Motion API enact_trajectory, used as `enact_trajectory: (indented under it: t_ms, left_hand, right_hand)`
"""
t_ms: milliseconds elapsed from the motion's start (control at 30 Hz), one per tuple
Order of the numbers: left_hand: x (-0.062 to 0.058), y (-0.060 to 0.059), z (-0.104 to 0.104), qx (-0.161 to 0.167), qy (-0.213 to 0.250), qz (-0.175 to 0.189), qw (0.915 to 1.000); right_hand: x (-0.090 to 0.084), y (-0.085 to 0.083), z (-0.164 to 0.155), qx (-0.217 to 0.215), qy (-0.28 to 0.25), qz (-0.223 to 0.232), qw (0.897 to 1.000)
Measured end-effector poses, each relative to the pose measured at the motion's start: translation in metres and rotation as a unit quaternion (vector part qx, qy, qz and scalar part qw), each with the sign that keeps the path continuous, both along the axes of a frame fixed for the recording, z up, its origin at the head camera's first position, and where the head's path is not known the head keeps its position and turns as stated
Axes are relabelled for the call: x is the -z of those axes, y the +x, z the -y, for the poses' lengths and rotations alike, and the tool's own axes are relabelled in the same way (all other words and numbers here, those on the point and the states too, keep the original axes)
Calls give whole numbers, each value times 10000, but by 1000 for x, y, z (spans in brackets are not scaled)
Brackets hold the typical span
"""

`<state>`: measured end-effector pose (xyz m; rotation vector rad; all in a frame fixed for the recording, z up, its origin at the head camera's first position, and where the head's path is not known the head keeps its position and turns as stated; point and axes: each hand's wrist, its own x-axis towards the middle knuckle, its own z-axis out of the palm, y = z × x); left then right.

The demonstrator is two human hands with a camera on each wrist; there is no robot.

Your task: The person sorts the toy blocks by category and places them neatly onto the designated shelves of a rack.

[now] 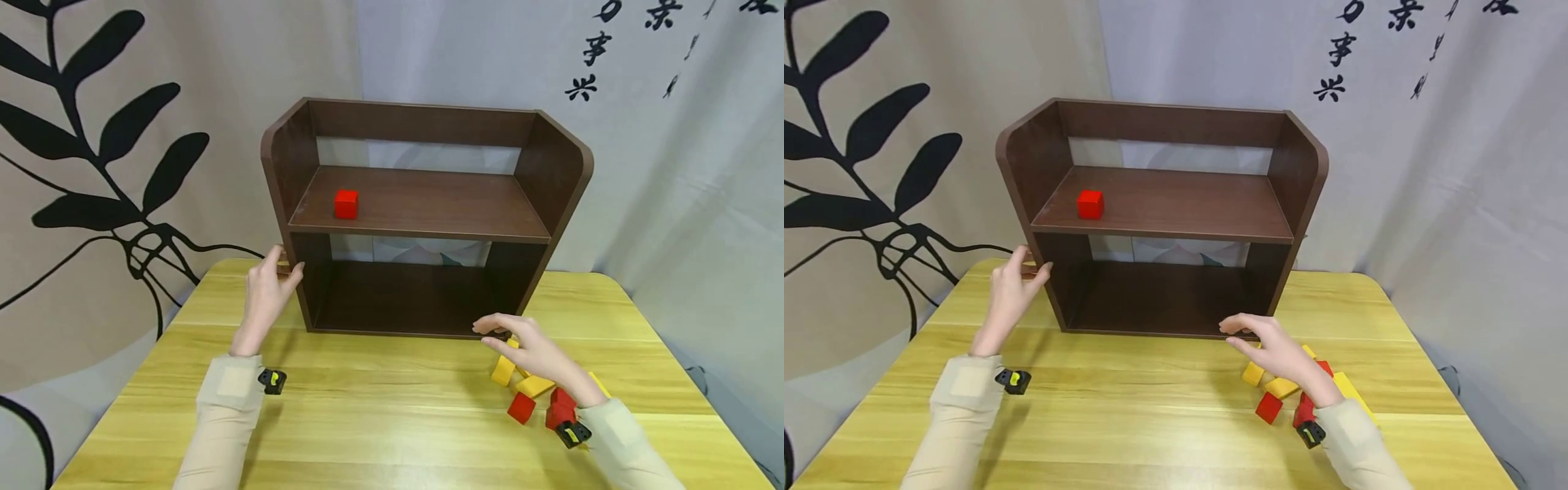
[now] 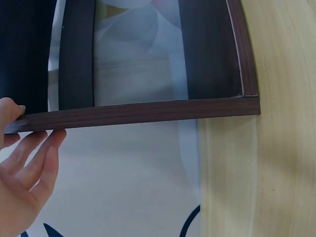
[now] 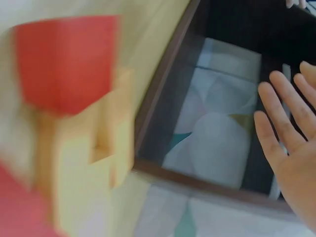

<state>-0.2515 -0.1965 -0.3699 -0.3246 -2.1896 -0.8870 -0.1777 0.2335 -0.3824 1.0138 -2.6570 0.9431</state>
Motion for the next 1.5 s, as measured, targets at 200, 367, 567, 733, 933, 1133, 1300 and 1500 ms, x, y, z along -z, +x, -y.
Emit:
enact_trajectory:
  t_ms: [200, 367, 567, 733, 933, 1133, 1300, 1500]
  left_hand:
    - [0, 0, 2, -15, 32, 44, 10000]
    - [1, -1, 2, 3, 37, 70, 10000]
    - [1, -1, 2, -4, 33, 135, 9999]
    - [0, -1, 2, 21, 83, 195, 9998]
    - [1, -2, 2, 20, 89, 201, 9998]
    - [1, -1, 1, 79, 123, 275, 9995]
    - [1, -1, 1, 67, 121, 281, 9995]
    - [1, -2, 1, 56, 136, 243, 9996]
  right_hand:
    - [18, 8, -29, -229, 237, 632, 9975]
    - [34, 12, -49, -648, 213, 1071, 9919]
    - [45, 18, -69, -1158, 220, 1882, 9750]
    - [48, 22, -76, -1333, 186, 2370, 9622]
    - [52, 22, -77, -1316, 306, 2391, 9615]
    - [55, 22, -76, -1156, 380, 2298, 9656]
    - [55, 22, -74, -997, 447, 2092, 9718]
    - [53, 20, -67, -925, 590, 1135, 9875]
